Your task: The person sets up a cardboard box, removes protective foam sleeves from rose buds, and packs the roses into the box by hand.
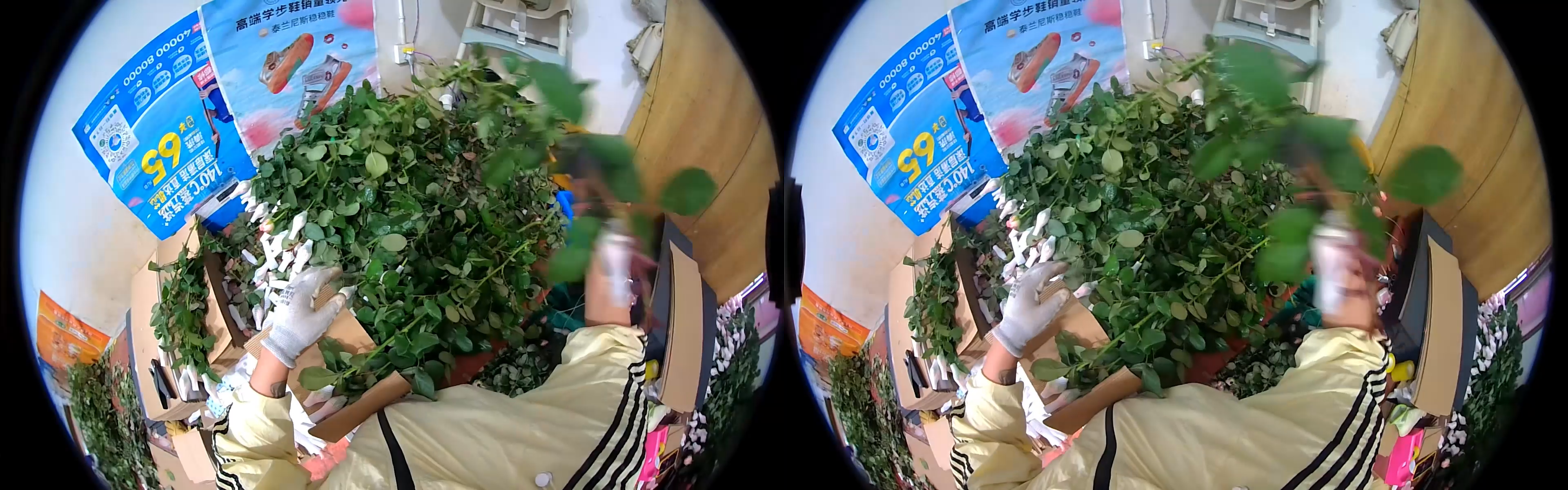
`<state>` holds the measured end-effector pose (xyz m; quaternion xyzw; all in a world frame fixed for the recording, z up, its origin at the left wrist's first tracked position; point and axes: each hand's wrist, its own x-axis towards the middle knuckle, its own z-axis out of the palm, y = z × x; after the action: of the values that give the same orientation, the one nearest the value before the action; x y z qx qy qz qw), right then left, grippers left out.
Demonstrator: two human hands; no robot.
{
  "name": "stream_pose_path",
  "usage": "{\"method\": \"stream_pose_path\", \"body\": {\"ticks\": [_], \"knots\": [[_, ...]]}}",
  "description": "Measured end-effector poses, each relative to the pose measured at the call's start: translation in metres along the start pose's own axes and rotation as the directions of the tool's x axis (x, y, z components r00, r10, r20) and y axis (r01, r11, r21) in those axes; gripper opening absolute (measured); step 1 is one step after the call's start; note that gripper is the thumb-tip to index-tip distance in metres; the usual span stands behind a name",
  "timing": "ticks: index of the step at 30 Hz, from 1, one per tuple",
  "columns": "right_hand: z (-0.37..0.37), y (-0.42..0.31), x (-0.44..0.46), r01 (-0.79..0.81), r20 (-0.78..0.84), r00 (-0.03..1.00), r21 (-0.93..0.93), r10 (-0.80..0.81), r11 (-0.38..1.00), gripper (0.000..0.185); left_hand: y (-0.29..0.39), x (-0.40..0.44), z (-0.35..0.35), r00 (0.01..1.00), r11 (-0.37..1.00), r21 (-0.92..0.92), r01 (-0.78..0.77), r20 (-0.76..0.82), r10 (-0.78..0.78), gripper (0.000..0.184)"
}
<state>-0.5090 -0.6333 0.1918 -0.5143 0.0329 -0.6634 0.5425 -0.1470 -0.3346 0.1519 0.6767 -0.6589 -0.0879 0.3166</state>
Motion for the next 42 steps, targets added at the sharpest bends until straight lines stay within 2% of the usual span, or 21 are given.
{"method": "stream_pose_path", "body": {"ticks": [3,7,8,9,10,11,12,13,14,16,17,18,20,22,24,28,30,32,36,38,42], "knots": [[0.025,0.037,0.000,-0.108,0.025,0.994,0.034,0.107,0.994,0.033,0.003,-0.006,0.001,0.999,0.999,-0.032,-0.037,-0.030,0.036,0.041],[0.053,0.055,0.008,-0.071,0.138,0.989,0.113,0.055,0.991,0.038,0.014,-0.036,-0.021,0.996,0.999,-0.040,0.004,-0.090,-0.007,0.038],[0.064,0.056,0.008,-0.059,0.188,0.981,0.014,0.055,0.998,0.039,0.012,-0.045,-0.026,0.994,0.998,-0.044,0.047,-0.096,-0.051,0.038],[0.078,0.057,0.003,-0.019,0.253,0.960,-0.373,0.121,0.928,0.042,0.003,-0.057,-0.029,0.992,0.999,-0.034,0.034,-0.123,-0.038,0.038],[0.085,0.057,0.001,0.049,0.279,0.937,-0.702,0.210,0.711,0.045,0.002,-0.064,-0.032,0.992,0.999,-0.037,0.025,-0.120,-0.029,0.038],[0.086,0.066,0.001,0.415,0.524,0.815,-0.825,0.245,0.385,0.043,0.005,-0.070,-0.036,0.981,0.968,-0.198,0.156,-0.084,-0.175,0.039],[0.086,0.075,0.003,0.730,0.679,0.626,-0.683,0.383,0.020,0.041,0.004,-0.078,-0.040,0.949,0.893,-0.347,0.286,-0.027,-0.314,0.040],[0.099,0.068,-0.010,0.644,0.666,0.711,-0.746,0.226,0.170,0.036,-0.024,-0.087,-0.038,0.988,0.980,-0.159,0.121,-0.072,-0.134,0.040],[0.112,0.061,-0.019,0.563,0.618,0.783,-0.753,0.073,0.340,0.031,-0.031,-0.084,-0.036,0.986,0.980,-0.155,0.123,-0.092,-0.138,0.040],[0.097,0.054,-0.004,0.487,0.486,0.863,-0.726,-0.139,0.485,0.035,-0.038,-0.088,-0.036,0.969,0.981,-0.174,0.085,-0.217,-0.122,0.042],[0.088,0.049,0.000,0.396,0.363,0.914,-0.704,-0.180,0.590,0.035,-0.036,-0.085,-0.036,0.948,0.945,-0.309,0.106,-0.255,-0.190,0.045],[0.080,0.042,0.004,0.323,0.257,0.945,-0.646,-0.202,0.692,0.035,-0.038,-0.081,-0.041,0.940,0.935,-0.316,0.162,-0.238,-0.244,0.054],[0.069,0.032,0.008,0.235,0.098,0.972,-0.471,-0.214,0.850,0.035,-0.034,-0.064,-0.058,0.904,0.991,0.088,0.104,-0.424,-0.057,0.065],[0.065,0.023,0.005,0.210,0.028,0.977,-0.305,-0.212,0.929,0.035,-0.040,-0.042,-0.073,0.809,0.976,0.186,0.111,-0.588,0.021,0.077],[0.062,0.016,-0.003,0.197,-0.011,0.979,-0.170,-0.201,0.966,0.035,-0.030,-0.018,-0.092,0.756,0.950,0.239,0.198,-0.655,0.008,0.083],[0.056,0.009,-0.015,0.198,-0.034,0.980,-0.007,-0.198,0.980,0.035,-0.053,0.034,-0.092,0.752,0.972,0.218,0.085,-0.654,0.081,0.089],[0.053,0.006,-0.020,0.201,-0.034,0.979,0.064,-0.199,0.977,0.035,-0.066,0.041,-0.071,0.724,0.977,0.079,0.200,-0.683,-0.093,0.065],[0.051,0.001,-0.024,0.213,-0.034,0.977,0.124,-0.211,0.969,0.035,-0.081,0.046,-0.058,0.578,1.000,-0.007,-0.001,-0.816,-0.005,0.049],[0.048,-0.007,-0.036,0.234,-0.036,0.972,0.229,-0.232,0.945,0.035,-0.098,0.050,-0.049,0.700,0.970,-0.244,-0.005,-0.693,-0.171,0.042],[0.048,-0.011,-0.038,0.238,-0.033,0.970,0.280,-0.239,0.930,0.035,-0.102,0.049,-0.050,0.728,0.962,0.100,0.254,-0.674,-0.122,0.030],[0.050,-0.014,-0.048,0.245,-0.028,0.967,0.368,-0.253,0.897,0.035,-0.095,0.040,-0.047,0.709,0.971,-0.219,0.094,-0.670,-0.220,0.027]]}}
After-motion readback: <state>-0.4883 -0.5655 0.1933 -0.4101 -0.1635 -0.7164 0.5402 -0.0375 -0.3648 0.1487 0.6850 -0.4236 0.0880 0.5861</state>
